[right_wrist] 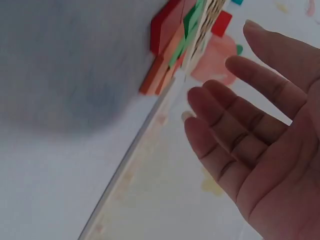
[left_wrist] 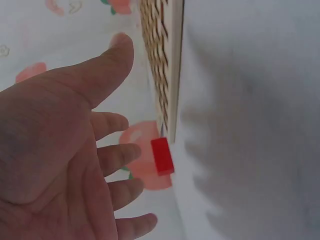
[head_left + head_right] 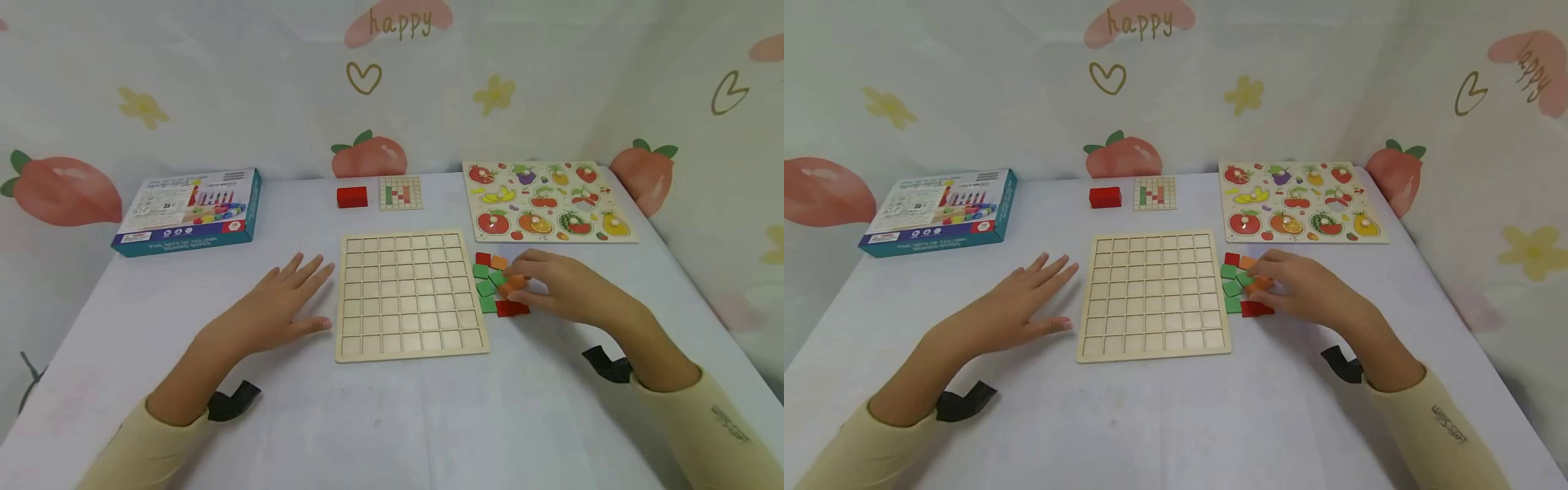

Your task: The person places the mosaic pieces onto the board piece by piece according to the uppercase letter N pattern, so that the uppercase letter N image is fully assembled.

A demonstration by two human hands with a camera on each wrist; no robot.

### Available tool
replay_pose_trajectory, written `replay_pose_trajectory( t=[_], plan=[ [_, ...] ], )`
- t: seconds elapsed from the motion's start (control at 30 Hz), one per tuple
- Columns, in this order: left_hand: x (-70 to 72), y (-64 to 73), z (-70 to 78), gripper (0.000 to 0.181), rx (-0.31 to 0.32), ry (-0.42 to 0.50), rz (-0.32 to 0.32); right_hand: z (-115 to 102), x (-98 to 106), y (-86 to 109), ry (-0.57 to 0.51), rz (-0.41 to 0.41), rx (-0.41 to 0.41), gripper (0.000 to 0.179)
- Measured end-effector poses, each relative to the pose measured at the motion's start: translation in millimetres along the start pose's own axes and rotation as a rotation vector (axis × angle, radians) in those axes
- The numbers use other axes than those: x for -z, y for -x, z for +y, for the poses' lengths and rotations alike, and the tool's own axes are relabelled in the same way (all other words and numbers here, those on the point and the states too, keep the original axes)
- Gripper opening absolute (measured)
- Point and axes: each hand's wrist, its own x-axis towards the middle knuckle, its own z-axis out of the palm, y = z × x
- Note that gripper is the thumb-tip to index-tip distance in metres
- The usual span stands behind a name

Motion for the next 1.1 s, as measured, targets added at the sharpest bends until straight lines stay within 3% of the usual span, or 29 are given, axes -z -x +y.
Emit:
replay_pose_trajectory(
  t=[0.13, 0.27, 0.63, 0.87, 1.1],
  plan=[
    [-7.1, -7.8, 4.9, 0.091, -0.057, 0.033, -0.016, -6.0, -9.6, -9.6, -0.029, -0.041, 0.065, 0.017],
    [-12.4, -14.5, 9.0, 0.097, -0.062, 0.065, -0.052, -11.5, -18.4, -16.5, -0.03, -0.078, 0.109, 0.018],
    [-15.9, -20.0, 12.0, 0.125, -0.05, 0.113, -0.135, -17.8, -26.8, -21.6, -0.013, -0.08, 0.028, 0.019],
    [-16.1, -17.4, 11.3, 0.127, -0.072, 0.105, -0.113, -19.9, -27.7, -22.7, -0.025, -0.089, 0.002, 0.019],
    [-17.5, -15.0, 15.4, 0.125, -0.057, 0.134, -0.099, -17.8, -27.3, -22.5, -0.113, -0.081, -0.012, 0.023]
  ],
)
